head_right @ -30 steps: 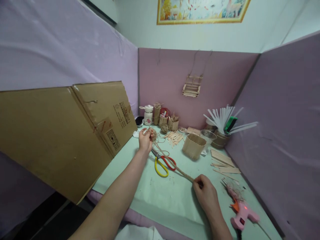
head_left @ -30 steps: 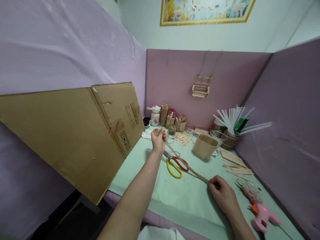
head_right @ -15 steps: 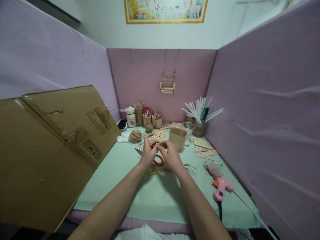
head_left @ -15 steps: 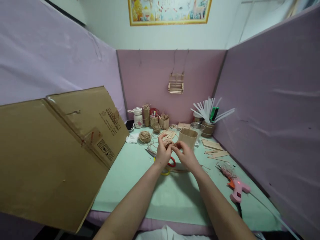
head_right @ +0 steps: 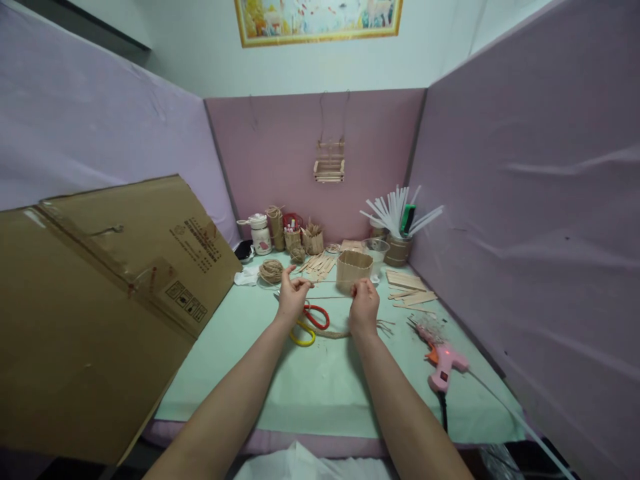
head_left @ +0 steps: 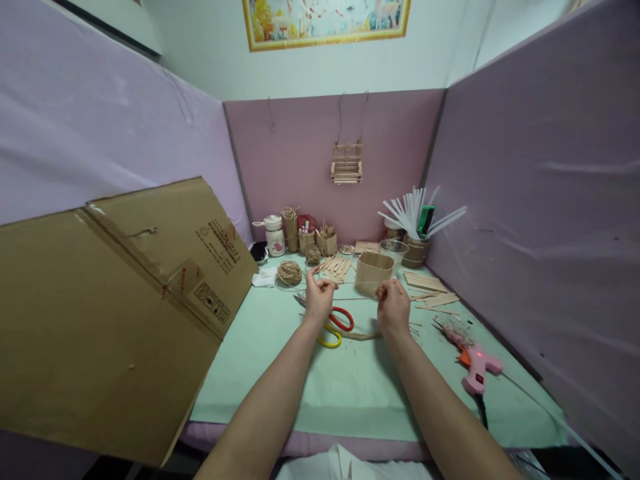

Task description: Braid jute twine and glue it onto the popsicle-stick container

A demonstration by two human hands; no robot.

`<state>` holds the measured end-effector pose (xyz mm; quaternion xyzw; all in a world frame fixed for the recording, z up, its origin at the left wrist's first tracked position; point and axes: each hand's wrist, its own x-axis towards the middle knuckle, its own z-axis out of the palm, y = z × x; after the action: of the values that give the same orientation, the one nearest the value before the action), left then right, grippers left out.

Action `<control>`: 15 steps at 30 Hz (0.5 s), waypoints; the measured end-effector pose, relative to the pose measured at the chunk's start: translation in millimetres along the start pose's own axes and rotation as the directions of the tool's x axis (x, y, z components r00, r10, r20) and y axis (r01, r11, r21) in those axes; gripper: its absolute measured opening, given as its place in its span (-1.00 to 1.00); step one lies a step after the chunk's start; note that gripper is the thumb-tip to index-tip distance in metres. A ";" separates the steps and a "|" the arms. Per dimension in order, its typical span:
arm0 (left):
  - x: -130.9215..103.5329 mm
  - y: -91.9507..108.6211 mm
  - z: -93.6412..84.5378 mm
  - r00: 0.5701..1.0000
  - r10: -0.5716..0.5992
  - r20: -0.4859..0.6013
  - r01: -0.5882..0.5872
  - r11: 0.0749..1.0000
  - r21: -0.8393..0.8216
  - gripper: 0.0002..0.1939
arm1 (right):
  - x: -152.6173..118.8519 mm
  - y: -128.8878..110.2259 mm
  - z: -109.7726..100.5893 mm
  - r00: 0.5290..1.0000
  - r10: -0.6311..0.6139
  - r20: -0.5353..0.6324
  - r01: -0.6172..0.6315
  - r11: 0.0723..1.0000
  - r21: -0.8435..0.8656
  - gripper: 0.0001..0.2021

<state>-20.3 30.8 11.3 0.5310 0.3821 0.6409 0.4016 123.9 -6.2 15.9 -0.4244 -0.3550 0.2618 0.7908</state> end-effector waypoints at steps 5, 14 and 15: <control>1.9 -1.7 1.8 0.999 0.022 -0.048 -0.016 0.992 0.122 -0.55 | -7.0 -2.8 7.6 1.000 0.010 -0.009 -0.009 0.989 0.145 -0.80; 1.9 4.8 -7.7 0.999 0.019 0.027 -0.017 0.998 -0.065 -0.63 | 6.4 -2.8 -5.8 0.990 0.134 0.053 -0.135 0.991 0.013 -0.84; 1.2 7.1 -7.6 0.999 0.023 0.025 -0.021 0.996 -0.086 -0.63 | 8.4 -1.1 -7.8 0.989 0.145 0.032 -0.144 0.989 -0.017 -0.85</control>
<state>-28.7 28.7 17.1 0.5258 0.3430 0.6540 0.4220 135.3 -4.5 16.7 -0.4505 -0.3382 0.3227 0.7606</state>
